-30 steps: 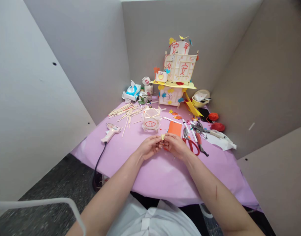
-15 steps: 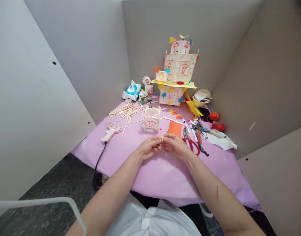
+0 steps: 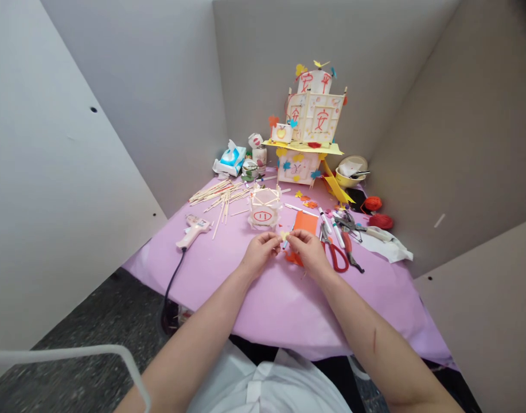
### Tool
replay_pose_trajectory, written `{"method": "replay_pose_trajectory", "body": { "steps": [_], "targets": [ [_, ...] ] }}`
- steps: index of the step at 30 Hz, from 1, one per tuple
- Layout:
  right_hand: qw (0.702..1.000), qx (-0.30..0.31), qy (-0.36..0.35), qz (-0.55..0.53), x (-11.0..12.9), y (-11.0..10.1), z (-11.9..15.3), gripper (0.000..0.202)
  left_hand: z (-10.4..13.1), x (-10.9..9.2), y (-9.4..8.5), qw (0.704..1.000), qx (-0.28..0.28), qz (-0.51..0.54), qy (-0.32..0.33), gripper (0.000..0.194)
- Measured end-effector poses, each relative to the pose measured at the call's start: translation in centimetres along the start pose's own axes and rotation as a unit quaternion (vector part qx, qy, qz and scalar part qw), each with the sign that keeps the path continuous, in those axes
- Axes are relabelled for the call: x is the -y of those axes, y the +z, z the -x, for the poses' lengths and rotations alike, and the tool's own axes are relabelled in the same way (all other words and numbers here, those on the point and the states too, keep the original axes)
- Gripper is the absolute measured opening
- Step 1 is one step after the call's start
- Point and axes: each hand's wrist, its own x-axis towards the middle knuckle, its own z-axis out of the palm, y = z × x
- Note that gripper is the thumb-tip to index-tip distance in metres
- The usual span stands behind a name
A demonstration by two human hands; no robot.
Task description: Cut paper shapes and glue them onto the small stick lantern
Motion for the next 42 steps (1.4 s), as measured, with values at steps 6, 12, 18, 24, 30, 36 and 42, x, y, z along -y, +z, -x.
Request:
{"method": "replay_pose_trajectory", "body": {
  "steps": [6,12,18,24,30,36,42],
  "targets": [
    [1.000,0.006,0.007,-0.004,-0.1,0.1,0.1,0.027,-0.3,0.7,-0.3,0.999,-0.004,-0.028,0.025,0.026],
    [0.999,-0.014,-0.029,0.042,-0.1,0.3,0.2,0.028,-0.3,0.9,-0.3,0.997,-0.010,-0.059,0.056,0.024],
    [0.990,-0.027,-0.086,0.109,-0.7,0.3,0.2,0.020,0.2,0.4,0.5,0.980,-0.073,-0.141,0.118,0.022],
    [0.993,-0.031,-0.054,0.097,-0.7,0.4,0.2,0.022,0.3,0.3,0.7,0.980,-0.051,-0.161,0.108,0.019],
    [0.985,-0.040,-0.112,0.128,-0.3,0.2,0.2,0.019,0.3,0.5,0.4,0.958,-0.083,-0.235,0.139,0.016],
    [0.947,-0.018,-0.221,0.234,0.0,-0.4,0.3,0.021,0.3,1.1,0.3,0.918,-0.085,-0.334,0.197,0.016],
    [0.904,0.023,-0.281,0.322,-0.4,-1.0,-0.2,0.019,0.4,1.4,0.2,0.880,-0.078,-0.402,0.243,0.016]
  ]
}}
